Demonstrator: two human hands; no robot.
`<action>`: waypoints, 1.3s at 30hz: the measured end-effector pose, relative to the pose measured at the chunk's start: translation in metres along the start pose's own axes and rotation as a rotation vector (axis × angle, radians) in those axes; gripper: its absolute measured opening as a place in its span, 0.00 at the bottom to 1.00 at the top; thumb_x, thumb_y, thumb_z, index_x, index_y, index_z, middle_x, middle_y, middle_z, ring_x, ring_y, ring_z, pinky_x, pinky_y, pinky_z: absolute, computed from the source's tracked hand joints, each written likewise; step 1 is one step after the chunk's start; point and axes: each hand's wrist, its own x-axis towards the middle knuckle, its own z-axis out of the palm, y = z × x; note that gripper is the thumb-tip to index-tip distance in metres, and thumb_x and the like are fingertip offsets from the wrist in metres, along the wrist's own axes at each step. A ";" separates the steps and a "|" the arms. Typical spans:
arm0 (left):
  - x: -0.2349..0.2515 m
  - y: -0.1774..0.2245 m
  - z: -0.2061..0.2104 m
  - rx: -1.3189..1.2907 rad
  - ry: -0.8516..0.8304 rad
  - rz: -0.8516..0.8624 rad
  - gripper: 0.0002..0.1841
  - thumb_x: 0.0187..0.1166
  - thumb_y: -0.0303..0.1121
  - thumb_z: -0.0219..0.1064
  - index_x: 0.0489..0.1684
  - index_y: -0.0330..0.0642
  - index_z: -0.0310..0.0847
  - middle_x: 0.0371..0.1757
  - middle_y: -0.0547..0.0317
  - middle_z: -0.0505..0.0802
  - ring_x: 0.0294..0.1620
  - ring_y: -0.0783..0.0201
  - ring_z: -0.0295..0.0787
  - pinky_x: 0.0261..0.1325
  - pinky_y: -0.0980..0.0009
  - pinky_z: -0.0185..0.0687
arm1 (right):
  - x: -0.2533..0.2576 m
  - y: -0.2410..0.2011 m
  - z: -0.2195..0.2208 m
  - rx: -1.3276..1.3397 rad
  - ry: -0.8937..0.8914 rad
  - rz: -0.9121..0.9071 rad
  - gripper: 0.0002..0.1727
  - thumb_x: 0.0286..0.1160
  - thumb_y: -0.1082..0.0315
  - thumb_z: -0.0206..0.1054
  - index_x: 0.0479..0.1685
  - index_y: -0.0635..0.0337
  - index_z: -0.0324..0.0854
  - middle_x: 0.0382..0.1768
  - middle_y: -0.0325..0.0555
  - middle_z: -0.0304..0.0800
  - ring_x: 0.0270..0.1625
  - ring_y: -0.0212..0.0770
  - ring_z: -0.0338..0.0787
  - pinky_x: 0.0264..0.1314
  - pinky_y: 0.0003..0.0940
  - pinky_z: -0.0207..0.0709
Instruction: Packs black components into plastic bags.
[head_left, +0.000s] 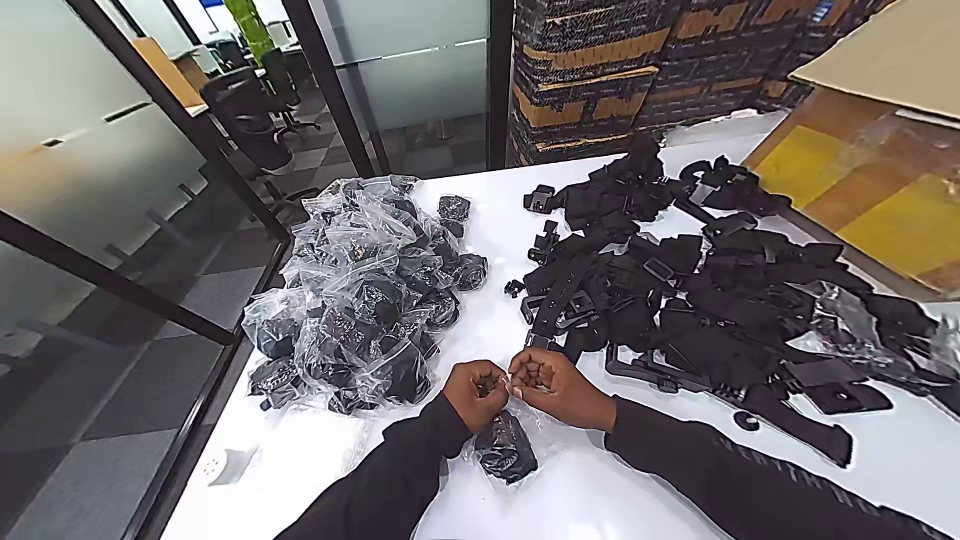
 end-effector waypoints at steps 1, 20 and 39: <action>0.000 0.000 0.000 0.005 0.013 0.004 0.07 0.75 0.29 0.68 0.35 0.32 0.86 0.24 0.60 0.90 0.21 0.74 0.84 0.28 0.75 0.84 | 0.000 0.000 0.000 0.001 -0.002 -0.001 0.14 0.69 0.77 0.73 0.52 0.60 0.80 0.35 0.34 0.90 0.36 0.28 0.90 0.44 0.26 0.87; 0.003 0.003 0.000 -0.067 0.111 -0.035 0.05 0.76 0.27 0.66 0.35 0.34 0.84 0.21 0.65 0.88 0.20 0.76 0.83 0.28 0.76 0.83 | 0.000 -0.001 -0.002 -0.031 -0.011 0.034 0.15 0.69 0.78 0.72 0.54 0.60 0.79 0.35 0.33 0.89 0.35 0.26 0.89 0.42 0.24 0.86; 0.001 0.003 -0.001 0.002 0.035 -0.033 0.06 0.76 0.29 0.67 0.36 0.33 0.86 0.23 0.63 0.89 0.21 0.76 0.82 0.28 0.76 0.81 | 0.001 -0.001 -0.004 0.009 -0.010 0.051 0.17 0.70 0.78 0.72 0.56 0.59 0.78 0.33 0.33 0.90 0.33 0.27 0.89 0.40 0.24 0.85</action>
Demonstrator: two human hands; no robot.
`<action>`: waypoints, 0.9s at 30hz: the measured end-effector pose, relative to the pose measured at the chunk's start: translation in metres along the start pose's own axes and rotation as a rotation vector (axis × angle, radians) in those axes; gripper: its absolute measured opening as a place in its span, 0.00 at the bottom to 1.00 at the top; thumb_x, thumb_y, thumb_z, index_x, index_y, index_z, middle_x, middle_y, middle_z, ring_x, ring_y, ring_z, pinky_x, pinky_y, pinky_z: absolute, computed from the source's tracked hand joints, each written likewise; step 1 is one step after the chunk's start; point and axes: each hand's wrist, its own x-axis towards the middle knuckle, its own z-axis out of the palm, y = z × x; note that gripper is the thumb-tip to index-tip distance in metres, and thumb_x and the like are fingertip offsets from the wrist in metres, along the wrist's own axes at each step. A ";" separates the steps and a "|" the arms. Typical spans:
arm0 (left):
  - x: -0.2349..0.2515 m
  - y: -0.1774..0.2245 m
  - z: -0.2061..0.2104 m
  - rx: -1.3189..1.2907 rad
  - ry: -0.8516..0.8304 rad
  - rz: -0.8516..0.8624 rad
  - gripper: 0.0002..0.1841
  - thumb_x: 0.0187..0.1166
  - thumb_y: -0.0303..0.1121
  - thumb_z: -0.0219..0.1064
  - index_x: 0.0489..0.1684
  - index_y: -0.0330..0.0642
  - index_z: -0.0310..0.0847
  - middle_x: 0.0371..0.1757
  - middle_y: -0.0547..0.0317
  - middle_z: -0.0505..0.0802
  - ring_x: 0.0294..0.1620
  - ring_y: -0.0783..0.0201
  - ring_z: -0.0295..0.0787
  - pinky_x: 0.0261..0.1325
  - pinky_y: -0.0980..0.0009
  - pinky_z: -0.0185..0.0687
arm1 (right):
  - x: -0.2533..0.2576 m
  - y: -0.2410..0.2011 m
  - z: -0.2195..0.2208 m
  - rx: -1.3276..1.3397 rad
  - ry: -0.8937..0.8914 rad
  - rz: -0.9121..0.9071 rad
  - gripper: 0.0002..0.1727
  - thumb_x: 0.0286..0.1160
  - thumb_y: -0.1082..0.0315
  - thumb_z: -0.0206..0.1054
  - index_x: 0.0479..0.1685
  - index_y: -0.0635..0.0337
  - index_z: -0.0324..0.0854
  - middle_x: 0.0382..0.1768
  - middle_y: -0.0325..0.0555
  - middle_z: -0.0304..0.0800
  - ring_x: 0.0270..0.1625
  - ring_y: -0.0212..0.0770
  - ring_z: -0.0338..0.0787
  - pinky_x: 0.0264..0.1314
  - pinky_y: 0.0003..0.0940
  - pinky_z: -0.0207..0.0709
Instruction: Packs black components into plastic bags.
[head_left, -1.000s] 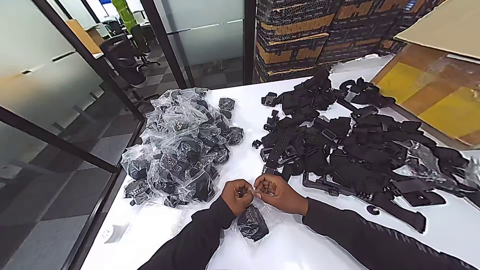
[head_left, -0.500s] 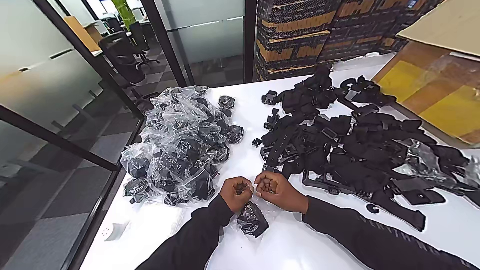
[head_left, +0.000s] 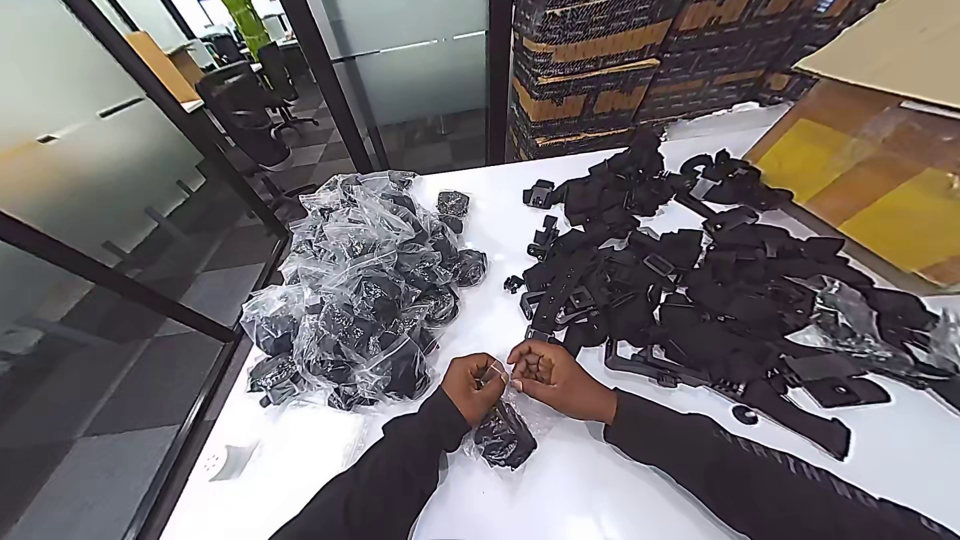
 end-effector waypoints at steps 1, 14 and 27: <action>0.000 -0.001 0.000 0.001 0.006 0.005 0.06 0.76 0.29 0.67 0.36 0.33 0.86 0.22 0.63 0.88 0.21 0.76 0.82 0.28 0.76 0.81 | 0.000 0.000 0.000 0.002 -0.003 -0.001 0.17 0.70 0.78 0.72 0.57 0.59 0.78 0.34 0.33 0.90 0.33 0.27 0.89 0.40 0.24 0.85; 0.004 -0.002 -0.007 -0.049 0.069 0.018 0.07 0.74 0.29 0.66 0.35 0.33 0.88 0.25 0.63 0.91 0.24 0.76 0.86 0.31 0.75 0.85 | 0.000 -0.003 -0.002 0.043 0.002 0.061 0.17 0.66 0.77 0.75 0.53 0.58 0.80 0.32 0.32 0.91 0.32 0.27 0.90 0.38 0.24 0.86; 0.004 -0.003 -0.007 -0.043 0.158 0.085 0.06 0.76 0.26 0.69 0.38 0.32 0.89 0.28 0.60 0.94 0.27 0.73 0.90 0.36 0.72 0.90 | 0.002 -0.001 -0.004 0.038 0.012 0.011 0.22 0.70 0.75 0.74 0.63 0.60 0.75 0.40 0.36 0.88 0.39 0.30 0.90 0.44 0.27 0.87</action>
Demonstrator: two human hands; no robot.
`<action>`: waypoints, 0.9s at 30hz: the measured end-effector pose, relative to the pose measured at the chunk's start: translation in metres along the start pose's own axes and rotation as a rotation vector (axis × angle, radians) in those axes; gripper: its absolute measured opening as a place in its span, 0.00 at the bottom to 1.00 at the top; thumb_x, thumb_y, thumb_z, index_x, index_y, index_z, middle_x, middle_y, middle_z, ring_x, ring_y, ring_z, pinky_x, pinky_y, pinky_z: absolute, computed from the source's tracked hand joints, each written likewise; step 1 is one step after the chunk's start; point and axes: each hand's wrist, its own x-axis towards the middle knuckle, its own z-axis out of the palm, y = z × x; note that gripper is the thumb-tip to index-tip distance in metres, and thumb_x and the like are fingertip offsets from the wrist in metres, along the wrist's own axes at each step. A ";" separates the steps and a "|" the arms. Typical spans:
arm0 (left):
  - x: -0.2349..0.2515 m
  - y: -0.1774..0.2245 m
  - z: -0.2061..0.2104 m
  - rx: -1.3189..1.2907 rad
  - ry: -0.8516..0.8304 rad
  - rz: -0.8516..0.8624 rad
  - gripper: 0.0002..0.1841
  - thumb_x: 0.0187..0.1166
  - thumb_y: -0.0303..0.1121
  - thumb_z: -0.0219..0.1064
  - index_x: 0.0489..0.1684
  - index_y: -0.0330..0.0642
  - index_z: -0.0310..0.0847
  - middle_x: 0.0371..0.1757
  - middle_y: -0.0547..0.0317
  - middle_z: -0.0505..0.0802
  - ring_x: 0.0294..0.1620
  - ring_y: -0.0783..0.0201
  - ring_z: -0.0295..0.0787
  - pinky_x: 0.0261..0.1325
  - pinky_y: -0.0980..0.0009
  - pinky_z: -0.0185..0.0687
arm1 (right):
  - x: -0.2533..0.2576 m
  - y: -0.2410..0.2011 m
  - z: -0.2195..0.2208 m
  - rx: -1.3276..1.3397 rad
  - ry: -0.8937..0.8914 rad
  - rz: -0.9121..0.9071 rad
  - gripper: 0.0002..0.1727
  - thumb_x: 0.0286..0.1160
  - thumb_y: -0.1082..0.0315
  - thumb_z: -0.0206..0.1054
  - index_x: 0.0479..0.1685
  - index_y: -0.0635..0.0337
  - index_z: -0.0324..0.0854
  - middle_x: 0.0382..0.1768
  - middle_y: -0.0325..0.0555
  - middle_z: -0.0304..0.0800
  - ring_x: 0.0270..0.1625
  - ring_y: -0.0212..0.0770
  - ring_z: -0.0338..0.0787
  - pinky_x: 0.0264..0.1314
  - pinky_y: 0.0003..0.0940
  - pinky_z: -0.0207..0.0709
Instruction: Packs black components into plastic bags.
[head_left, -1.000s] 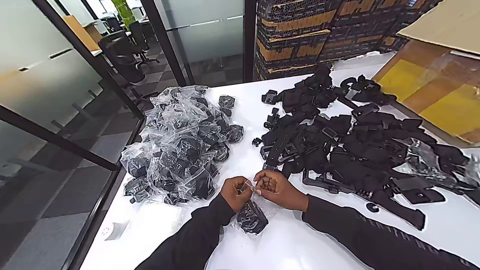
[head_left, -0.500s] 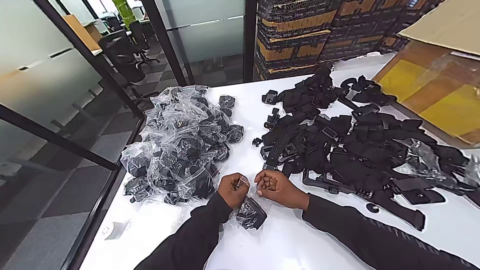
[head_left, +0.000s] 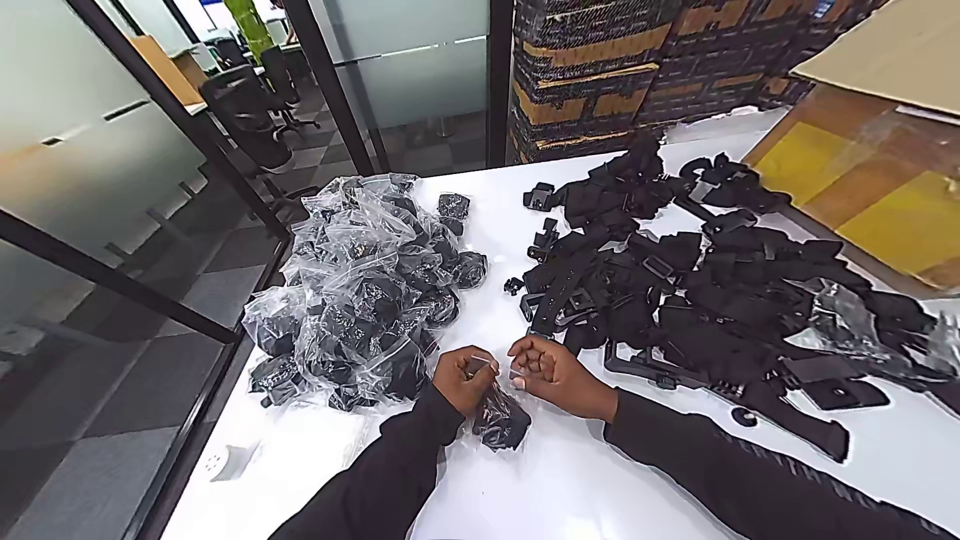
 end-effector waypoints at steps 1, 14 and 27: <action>0.001 0.001 0.000 -0.014 0.056 0.015 0.05 0.75 0.25 0.68 0.38 0.31 0.88 0.28 0.60 0.94 0.27 0.73 0.91 0.36 0.72 0.90 | 0.000 0.000 0.000 0.007 0.015 -0.011 0.22 0.71 0.74 0.74 0.64 0.61 0.74 0.39 0.35 0.88 0.38 0.30 0.89 0.44 0.28 0.87; -0.009 0.017 -0.001 -0.269 -0.570 -0.363 0.02 0.75 0.21 0.67 0.36 0.38 0.81 0.27 0.62 0.94 0.29 0.68 0.94 0.36 0.67 0.93 | 0.002 -0.002 -0.008 0.218 0.188 -0.006 0.23 0.71 0.77 0.70 0.65 0.60 0.69 0.33 0.34 0.88 0.33 0.31 0.89 0.42 0.29 0.86; -0.006 0.013 0.004 -0.113 -0.258 -0.271 0.04 0.75 0.24 0.69 0.40 0.32 0.86 0.24 0.63 0.91 0.21 0.74 0.85 0.28 0.75 0.85 | -0.004 -0.005 0.005 0.025 0.049 0.072 0.23 0.69 0.76 0.74 0.64 0.58 0.73 0.33 0.34 0.90 0.28 0.30 0.88 0.34 0.28 0.86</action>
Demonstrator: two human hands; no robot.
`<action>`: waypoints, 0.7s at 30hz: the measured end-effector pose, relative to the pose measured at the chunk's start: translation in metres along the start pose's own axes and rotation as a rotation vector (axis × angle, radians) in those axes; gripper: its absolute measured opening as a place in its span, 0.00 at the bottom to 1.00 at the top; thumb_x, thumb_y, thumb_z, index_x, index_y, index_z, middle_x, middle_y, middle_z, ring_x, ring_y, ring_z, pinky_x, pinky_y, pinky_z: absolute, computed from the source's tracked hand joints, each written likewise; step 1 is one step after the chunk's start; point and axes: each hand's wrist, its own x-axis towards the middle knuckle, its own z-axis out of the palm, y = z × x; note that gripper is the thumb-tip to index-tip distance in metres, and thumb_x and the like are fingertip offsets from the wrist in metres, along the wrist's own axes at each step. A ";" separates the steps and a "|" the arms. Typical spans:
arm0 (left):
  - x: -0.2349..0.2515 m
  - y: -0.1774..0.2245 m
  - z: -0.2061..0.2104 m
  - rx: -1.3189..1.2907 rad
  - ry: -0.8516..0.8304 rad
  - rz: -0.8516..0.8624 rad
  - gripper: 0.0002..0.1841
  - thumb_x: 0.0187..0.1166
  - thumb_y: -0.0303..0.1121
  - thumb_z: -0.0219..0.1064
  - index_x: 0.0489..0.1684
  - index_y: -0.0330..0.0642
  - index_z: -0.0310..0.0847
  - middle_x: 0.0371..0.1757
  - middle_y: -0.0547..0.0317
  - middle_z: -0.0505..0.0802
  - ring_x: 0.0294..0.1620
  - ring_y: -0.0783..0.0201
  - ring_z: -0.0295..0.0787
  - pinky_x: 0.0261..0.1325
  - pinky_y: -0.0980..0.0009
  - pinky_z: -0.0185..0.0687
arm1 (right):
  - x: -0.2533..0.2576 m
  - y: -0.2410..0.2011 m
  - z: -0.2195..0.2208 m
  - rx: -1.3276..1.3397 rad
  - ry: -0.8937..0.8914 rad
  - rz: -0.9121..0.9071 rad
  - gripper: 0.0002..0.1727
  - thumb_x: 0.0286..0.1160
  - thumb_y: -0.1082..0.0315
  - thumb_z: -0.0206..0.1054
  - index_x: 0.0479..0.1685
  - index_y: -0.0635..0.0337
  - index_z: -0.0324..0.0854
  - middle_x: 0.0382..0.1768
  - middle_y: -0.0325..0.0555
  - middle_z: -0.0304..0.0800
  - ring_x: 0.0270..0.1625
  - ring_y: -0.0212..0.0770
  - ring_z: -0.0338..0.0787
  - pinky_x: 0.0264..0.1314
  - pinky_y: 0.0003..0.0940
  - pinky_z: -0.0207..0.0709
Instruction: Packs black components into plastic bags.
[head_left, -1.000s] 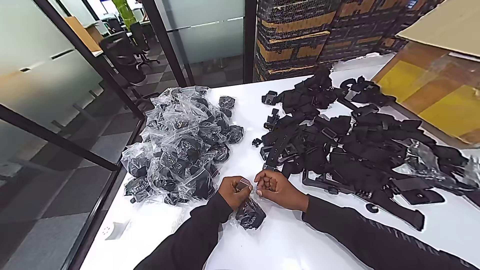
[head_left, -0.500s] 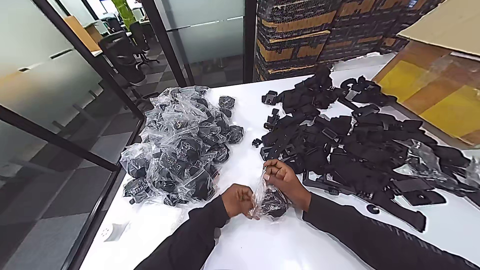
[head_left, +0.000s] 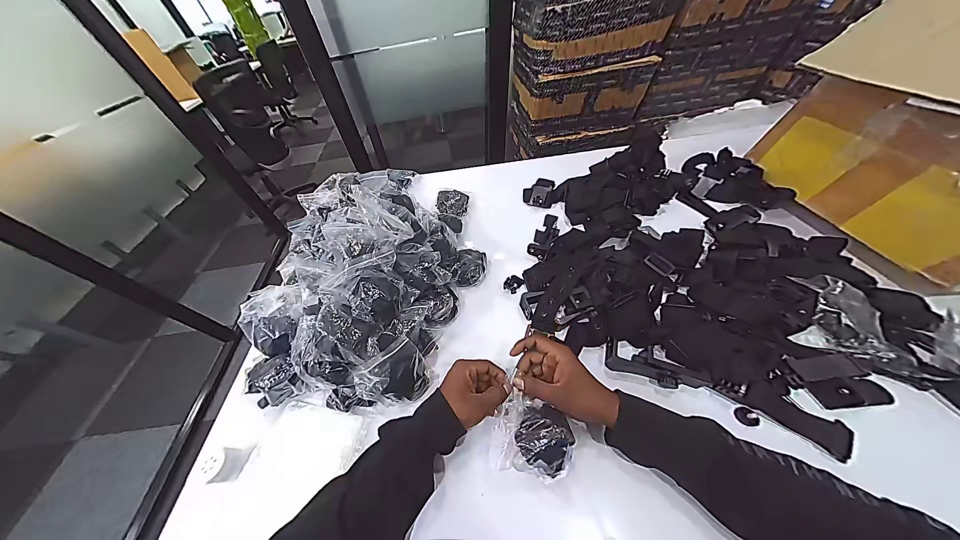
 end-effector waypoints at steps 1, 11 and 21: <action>0.000 0.000 0.000 0.000 -0.005 -0.003 0.04 0.74 0.23 0.68 0.40 0.31 0.86 0.25 0.63 0.91 0.21 0.74 0.85 0.28 0.75 0.85 | 0.000 0.000 0.000 -0.008 -0.005 0.001 0.23 0.69 0.76 0.74 0.63 0.58 0.73 0.32 0.34 0.89 0.28 0.30 0.88 0.34 0.26 0.86; 0.000 -0.003 0.002 0.079 -0.012 0.036 0.05 0.75 0.25 0.68 0.38 0.31 0.86 0.23 0.63 0.90 0.20 0.75 0.84 0.29 0.75 0.85 | -0.002 0.003 0.002 -0.024 -0.016 -0.033 0.13 0.71 0.74 0.73 0.53 0.58 0.80 0.33 0.32 0.90 0.31 0.27 0.89 0.36 0.25 0.86; -0.001 -0.004 0.003 0.112 -0.010 0.045 0.06 0.75 0.27 0.69 0.40 0.31 0.87 0.26 0.61 0.92 0.23 0.76 0.86 0.32 0.76 0.86 | 0.000 0.006 -0.001 -0.063 -0.057 -0.058 0.02 0.77 0.72 0.68 0.39 0.59 0.85 0.26 0.31 0.89 0.27 0.23 0.86 0.33 0.21 0.82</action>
